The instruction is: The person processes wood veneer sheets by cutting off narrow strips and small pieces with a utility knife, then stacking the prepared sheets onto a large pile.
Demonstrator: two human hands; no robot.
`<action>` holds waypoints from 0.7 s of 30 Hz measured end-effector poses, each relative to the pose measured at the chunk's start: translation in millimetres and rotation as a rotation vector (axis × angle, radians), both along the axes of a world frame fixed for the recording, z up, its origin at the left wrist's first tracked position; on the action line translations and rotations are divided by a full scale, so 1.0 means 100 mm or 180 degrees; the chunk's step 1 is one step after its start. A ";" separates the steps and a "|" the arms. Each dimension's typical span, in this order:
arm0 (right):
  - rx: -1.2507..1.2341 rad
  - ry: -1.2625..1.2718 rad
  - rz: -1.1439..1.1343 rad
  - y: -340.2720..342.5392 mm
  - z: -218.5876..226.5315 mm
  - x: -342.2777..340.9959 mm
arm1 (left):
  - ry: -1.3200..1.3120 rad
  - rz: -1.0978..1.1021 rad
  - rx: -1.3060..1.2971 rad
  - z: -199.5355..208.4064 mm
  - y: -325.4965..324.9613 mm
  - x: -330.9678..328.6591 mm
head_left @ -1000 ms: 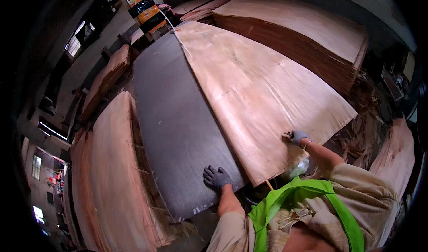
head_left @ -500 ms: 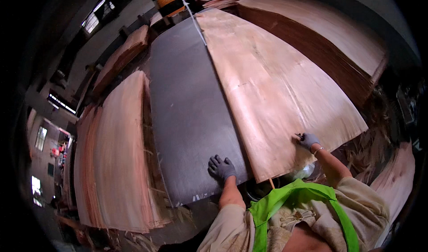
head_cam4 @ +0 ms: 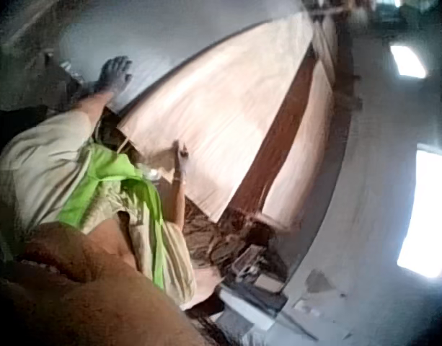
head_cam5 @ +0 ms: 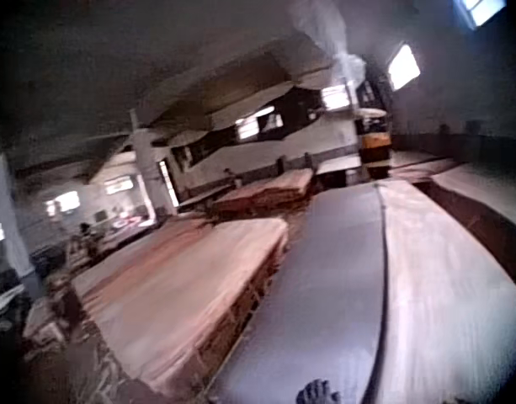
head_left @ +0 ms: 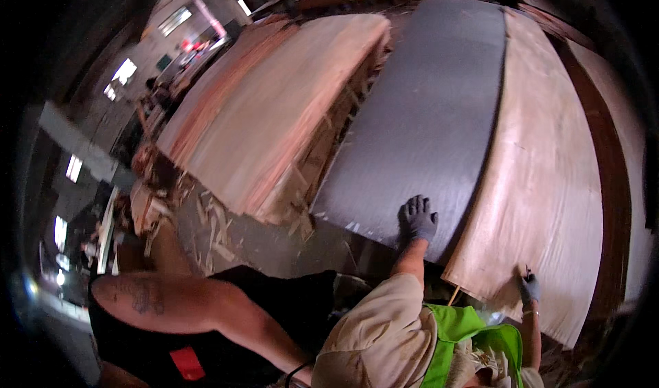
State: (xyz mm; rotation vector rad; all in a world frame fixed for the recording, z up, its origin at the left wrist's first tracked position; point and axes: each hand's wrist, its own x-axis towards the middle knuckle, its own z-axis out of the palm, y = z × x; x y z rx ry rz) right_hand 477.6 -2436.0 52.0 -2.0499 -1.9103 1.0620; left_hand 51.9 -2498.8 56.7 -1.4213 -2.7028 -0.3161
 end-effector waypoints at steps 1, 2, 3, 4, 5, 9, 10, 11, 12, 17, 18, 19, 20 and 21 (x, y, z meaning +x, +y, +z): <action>-0.0198 0.0361 -0.0003 0.08 -0.20 0.08 | -0.0003 0.0048 -0.0011 -0.02 -0.05 -0.05; -0.0327 0.0669 -0.0158 0.20 -0.45 0.42 | -0.0060 -0.0059 0.0045 0.03 0.07 0.02; -0.0451 0.0982 -0.0321 0.33 -0.67 0.73 | -0.0092 -0.0102 0.0055 0.07 0.18 0.11; -0.0018 0.0566 -0.0189 0.39 -0.68 0.66 | -0.0065 -0.0016 -0.0029 0.04 0.09 0.09; 0.0451 0.0196 -0.0098 0.44 -0.57 0.58 | -0.0006 0.0026 -0.0090 0.08 0.05 0.06; 0.1799 -0.0110 -0.0431 0.52 -0.08 0.18 | -0.0309 0.0017 -0.0291 0.31 0.07 0.14; 0.1766 -0.0599 -0.0354 0.55 -0.04 0.14 | -0.0221 -0.0036 -0.0180 0.24 0.10 0.12; 0.1727 -0.1090 -0.0279 0.56 0.02 0.12 | -0.0133 -0.0095 -0.0070 0.17 0.14 0.09; 0.1659 -0.1543 -0.0068 0.56 0.04 -0.06 | -0.0043 -0.0026 -0.0015 0.07 0.01 0.02; 0.2048 -0.1703 -0.0080 0.37 0.30 -0.28 | -0.0101 -0.0101 -0.0088 0.22 0.10 0.13; 0.2048 -0.1599 -0.0163 0.40 0.24 -0.22 | -0.0118 -0.0098 -0.0134 0.36 0.12 0.16; 0.2069 -0.1531 -0.0280 0.43 0.17 -0.16 | -0.0128 -0.0119 -0.0155 0.41 0.16 0.18; 0.2084 -0.1437 -0.0350 0.43 0.15 -0.16 | -0.0118 -0.0109 -0.0164 0.40 0.15 0.16; 0.2071 -0.1440 -0.0294 0.42 0.13 -0.16 | -0.0105 -0.0111 -0.0171 0.38 0.14 0.15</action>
